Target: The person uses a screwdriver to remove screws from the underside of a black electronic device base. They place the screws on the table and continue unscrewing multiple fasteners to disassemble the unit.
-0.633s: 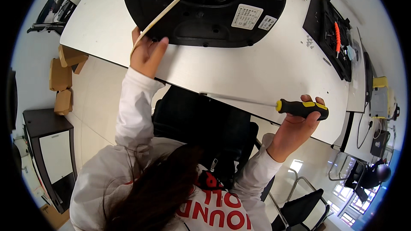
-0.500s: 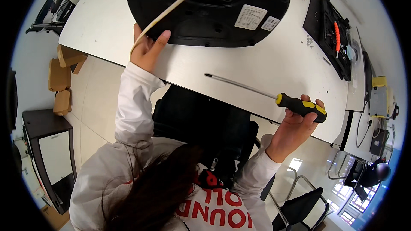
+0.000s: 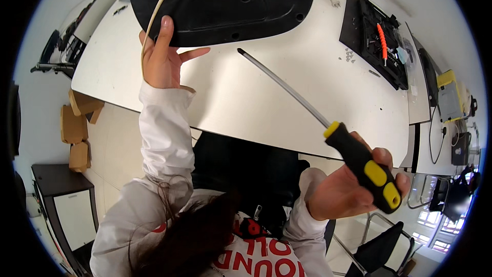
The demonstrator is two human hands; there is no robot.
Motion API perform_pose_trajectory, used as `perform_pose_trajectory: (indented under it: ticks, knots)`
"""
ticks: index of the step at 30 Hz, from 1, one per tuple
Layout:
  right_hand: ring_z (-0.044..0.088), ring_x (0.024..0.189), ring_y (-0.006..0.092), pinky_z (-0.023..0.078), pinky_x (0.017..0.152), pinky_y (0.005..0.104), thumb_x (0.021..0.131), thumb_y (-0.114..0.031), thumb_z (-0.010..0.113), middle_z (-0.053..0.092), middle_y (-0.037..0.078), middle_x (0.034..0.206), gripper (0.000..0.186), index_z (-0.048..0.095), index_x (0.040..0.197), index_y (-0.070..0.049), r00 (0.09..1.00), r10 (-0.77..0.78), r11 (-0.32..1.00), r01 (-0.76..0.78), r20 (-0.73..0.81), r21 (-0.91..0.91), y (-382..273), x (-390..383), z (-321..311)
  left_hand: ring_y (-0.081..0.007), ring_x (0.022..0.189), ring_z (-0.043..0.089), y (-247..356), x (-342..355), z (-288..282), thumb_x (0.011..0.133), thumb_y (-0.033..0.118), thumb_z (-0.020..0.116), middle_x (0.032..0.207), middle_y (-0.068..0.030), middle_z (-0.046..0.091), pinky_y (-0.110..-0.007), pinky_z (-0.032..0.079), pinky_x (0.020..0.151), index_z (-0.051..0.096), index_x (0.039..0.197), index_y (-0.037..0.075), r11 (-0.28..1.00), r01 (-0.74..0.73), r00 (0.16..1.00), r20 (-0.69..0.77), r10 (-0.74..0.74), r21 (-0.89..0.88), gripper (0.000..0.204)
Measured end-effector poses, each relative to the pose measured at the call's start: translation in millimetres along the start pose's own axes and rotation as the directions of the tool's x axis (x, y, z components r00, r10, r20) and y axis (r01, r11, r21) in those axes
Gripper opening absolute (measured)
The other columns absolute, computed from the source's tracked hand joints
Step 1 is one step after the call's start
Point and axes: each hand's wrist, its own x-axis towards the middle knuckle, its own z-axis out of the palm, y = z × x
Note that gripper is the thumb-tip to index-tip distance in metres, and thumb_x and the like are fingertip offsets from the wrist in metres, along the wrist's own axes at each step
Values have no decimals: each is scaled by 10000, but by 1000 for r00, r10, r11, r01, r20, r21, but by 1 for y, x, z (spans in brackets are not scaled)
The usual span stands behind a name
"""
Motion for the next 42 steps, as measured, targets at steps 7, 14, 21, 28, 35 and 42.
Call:
perform_pose_trajectory:
  ticks: [7, 14, 21, 28, 35, 42]
  knots:
    - [648, 873, 308, 571, 740, 487, 831, -389, 603, 589, 176, 1041, 513, 308, 1209, -207, 974, -141, 988, 149, 176, -34, 0, -1, 28, -248, 889, 597, 7, 4, 3, 856, 389, 581, 1137, -210, 444, -303, 588, 563, 257, 1183, -10, 1000, 5, 1000, -25, -5, -19, 609]
    - [631, 913, 332, 558, 766, 490, 795, -258, 673, 566, 197, 1078, 558, 313, 1217, -203, 923, -189, 982, 185, 335, 45, -4, 0, 34, -248, 885, 589, 3, 4, 1, 851, 405, 587, 1174, -200, 375, -311, 587, 564, 261, 1201, -6, 1000, -3, 999, -36, 3, 7, 631]
    - [581, 995, 373, 537, 826, 479, 743, -99, 704, 495, 183, 1139, 600, 314, 1183, -219, 787, -132, 982, 189, 603, -31, -38, -3, 42, -248, 911, 575, 0, -4, 1, 842, 431, 590, 1174, -190, 377, -299, 579, 578, 272, 1215, 10, 999, 48, 999, -25, -47, 11, 646]
    - [603, 968, 340, 536, 818, 482, 811, -237, 662, 536, 233, 1083, 537, 299, 1198, -154, 734, -150, 944, 306, 663, -126, -49, 2, 51, -258, 862, 603, -2, -2, 1, 832, 446, 597, 1212, -211, 383, -298, 577, 582, 261, 1208, 18, 999, 31, 999, -37, -30, 19, 661]
    - [570, 933, 322, 490, 744, 383, 823, -282, 642, 498, 228, 1084, 463, 363, 1184, -197, 712, -167, 892, 404, 682, -203, -57, 7, 56, -262, 736, 633, -1, -1, 1, 834, 458, 592, 1183, -211, 433, -301, 554, 598, 286, 1157, 42, 999, 14, 999, -39, -12, 31, 610]
    - [536, 878, 301, 443, 641, 286, 843, -347, 610, 453, 221, 1077, 374, 437, 1164, -264, 747, -299, 769, 557, 594, -313, -57, 10, 52, -266, 640, 639, -1, -5, 0, 824, 487, 595, 1182, -203, 437, -298, 539, 596, 283, 1131, 48, 998, 53, 998, -23, -52, 44, 620]
